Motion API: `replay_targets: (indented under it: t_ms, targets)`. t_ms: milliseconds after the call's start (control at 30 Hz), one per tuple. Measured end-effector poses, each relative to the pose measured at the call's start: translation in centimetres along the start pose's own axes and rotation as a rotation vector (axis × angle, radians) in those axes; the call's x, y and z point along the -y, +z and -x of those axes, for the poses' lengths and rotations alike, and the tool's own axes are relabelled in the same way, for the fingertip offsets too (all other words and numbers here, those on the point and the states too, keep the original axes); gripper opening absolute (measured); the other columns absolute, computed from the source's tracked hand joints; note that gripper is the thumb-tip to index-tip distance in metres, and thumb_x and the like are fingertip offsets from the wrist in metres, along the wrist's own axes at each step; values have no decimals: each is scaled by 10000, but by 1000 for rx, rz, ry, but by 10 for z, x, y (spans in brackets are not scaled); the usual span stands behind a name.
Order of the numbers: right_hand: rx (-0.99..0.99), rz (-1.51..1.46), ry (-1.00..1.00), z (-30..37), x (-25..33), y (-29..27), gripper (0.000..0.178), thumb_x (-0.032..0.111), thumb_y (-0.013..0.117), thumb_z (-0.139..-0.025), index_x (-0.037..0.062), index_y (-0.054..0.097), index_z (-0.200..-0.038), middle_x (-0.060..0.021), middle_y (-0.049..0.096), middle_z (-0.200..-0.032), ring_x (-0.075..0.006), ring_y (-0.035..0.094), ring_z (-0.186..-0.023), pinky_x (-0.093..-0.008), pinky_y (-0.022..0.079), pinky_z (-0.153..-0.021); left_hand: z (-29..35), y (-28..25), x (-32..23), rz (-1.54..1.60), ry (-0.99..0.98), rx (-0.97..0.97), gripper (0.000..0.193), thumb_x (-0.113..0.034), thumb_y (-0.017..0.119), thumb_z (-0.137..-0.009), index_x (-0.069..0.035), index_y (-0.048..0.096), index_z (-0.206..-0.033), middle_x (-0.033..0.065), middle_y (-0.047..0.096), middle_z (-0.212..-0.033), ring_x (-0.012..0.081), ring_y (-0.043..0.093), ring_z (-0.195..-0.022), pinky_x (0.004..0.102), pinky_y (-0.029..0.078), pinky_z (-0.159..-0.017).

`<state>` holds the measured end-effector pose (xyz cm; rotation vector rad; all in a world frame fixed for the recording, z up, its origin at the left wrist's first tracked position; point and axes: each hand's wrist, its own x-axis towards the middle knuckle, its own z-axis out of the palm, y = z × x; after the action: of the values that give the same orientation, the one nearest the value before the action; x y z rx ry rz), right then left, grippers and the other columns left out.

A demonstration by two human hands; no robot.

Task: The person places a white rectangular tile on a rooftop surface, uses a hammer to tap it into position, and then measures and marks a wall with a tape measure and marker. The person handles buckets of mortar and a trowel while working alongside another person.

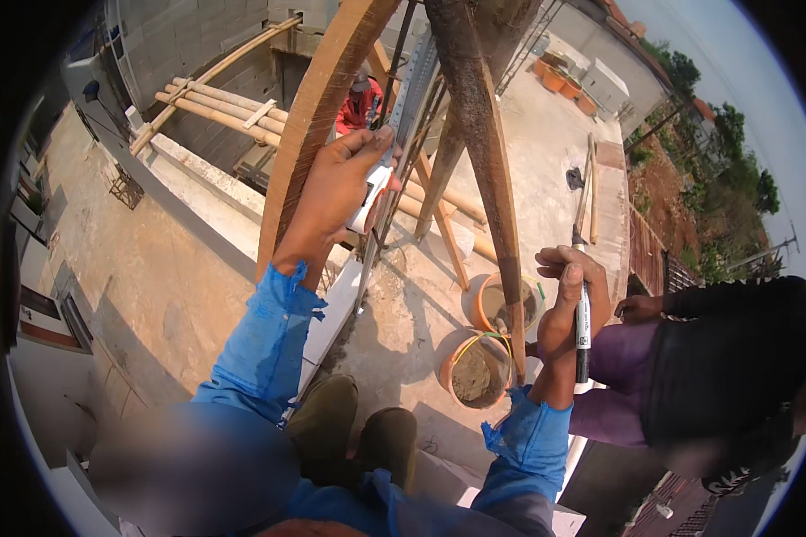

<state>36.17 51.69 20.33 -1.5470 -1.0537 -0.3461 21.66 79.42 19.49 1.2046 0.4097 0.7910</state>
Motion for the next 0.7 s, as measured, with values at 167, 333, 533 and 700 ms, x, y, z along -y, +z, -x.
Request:
replay_targets:
  t_ms: [167, 333, 533, 700]
  targets:
    - [82, 104, 256, 18, 40, -48, 468, 387, 523, -1131, -62, 652, -1167, -204, 743, -993, -259, 742, -876, -360, 610, -758, -8, 15, -8, -72, 13, -10, 416, -429, 686, -1065, -22, 769, -1095, 37, 724, -798, 71, 656, -697, 250, 492, -678]
    - [141, 250, 462, 12, 86, -69, 501, 417, 520, -1126, -64, 654, -1163, -189, 739, -987, -247, 754, -848, -347, 621, -748, -2, 9, -25, -187, 29, -11, 467, -457, 693, -1054, -1, 780, -1112, 57, 726, -824, 94, 610, -761, 322, 509, -734]
    - [228, 363, 435, -36, 133, -60, 502, 403, 496, -1136, -72, 652, -1185, -186, 742, -999, -253, 761, -846, -344, 626, -742, -10, 4, -29, -284, -105, -8, 483, -487, 709, -1031, -13, 791, -1075, 69, 697, -769, 121, 625, -737, 344, 511, -717]
    - [284, 379, 460, -49, 149, -48, 501, 396, 500, -1139, -79, 645, -1204, -195, 748, -1017, -253, 765, -859, -336, 627, -745, -6, 6, -33, -284, -141, -31, 485, -508, 727, -1007, -28, 792, -1040, 76, 649, -685, 171, 607, -635, 361, 495, -647]
